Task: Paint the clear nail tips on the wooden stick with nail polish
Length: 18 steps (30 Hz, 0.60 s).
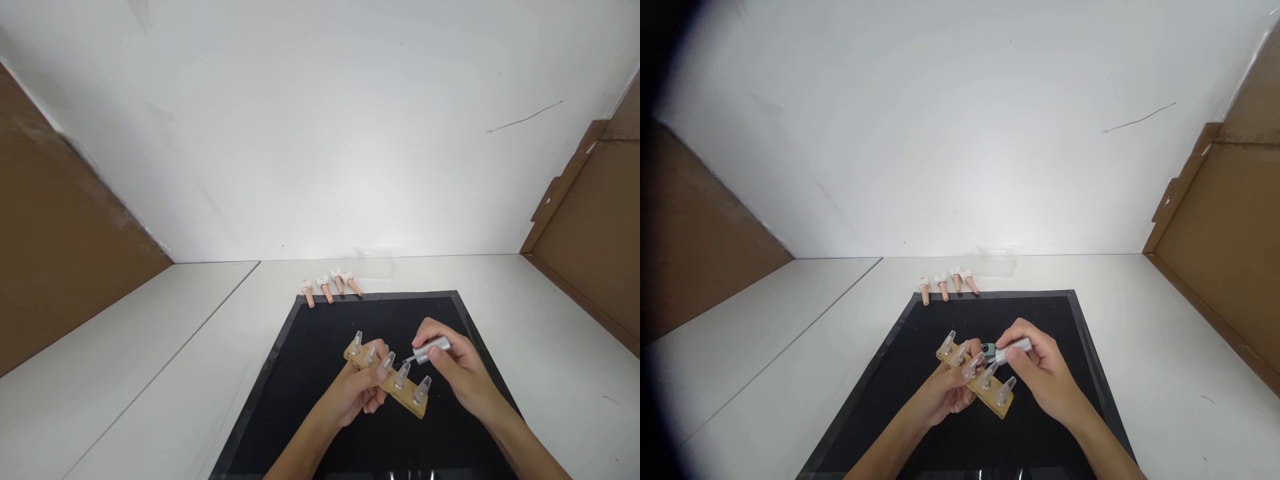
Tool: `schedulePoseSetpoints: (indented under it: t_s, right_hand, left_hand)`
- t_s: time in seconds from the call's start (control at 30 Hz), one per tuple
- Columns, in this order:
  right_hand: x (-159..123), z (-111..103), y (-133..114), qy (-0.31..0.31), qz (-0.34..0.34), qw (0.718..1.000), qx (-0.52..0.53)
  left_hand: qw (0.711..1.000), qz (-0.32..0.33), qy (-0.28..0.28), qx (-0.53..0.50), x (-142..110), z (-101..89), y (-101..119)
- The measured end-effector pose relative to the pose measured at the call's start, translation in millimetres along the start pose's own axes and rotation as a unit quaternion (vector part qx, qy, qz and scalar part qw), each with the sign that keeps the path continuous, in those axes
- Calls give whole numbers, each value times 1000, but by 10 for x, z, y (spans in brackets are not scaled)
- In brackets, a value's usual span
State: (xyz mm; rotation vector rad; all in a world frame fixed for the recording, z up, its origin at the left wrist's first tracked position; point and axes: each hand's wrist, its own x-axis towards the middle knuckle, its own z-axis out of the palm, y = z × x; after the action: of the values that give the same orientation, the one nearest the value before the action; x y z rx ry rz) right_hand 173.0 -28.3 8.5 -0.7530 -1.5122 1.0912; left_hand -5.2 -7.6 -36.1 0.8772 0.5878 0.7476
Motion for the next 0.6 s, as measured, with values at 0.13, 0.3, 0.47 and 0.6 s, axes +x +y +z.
schedulePoseSetpoints:
  t_s: [0.13,0.3,0.47,0.6]
  right_hand:
    - [-5,48,-50,-29,-15,999,-31]
    - [10,64,-79,-40,-37,996,-73]
    - [24,26,-82,-27,-45,989,-139]
    - [8,-2,-81,5,-43,990,-136]
  left_hand:
    - [1000,-17,-13,-15,15,4,-8]
    - [999,-17,-26,-12,28,6,1]
    - [999,-19,-30,-11,17,3,-6]
    - [1000,-16,-19,-11,8,3,-11]
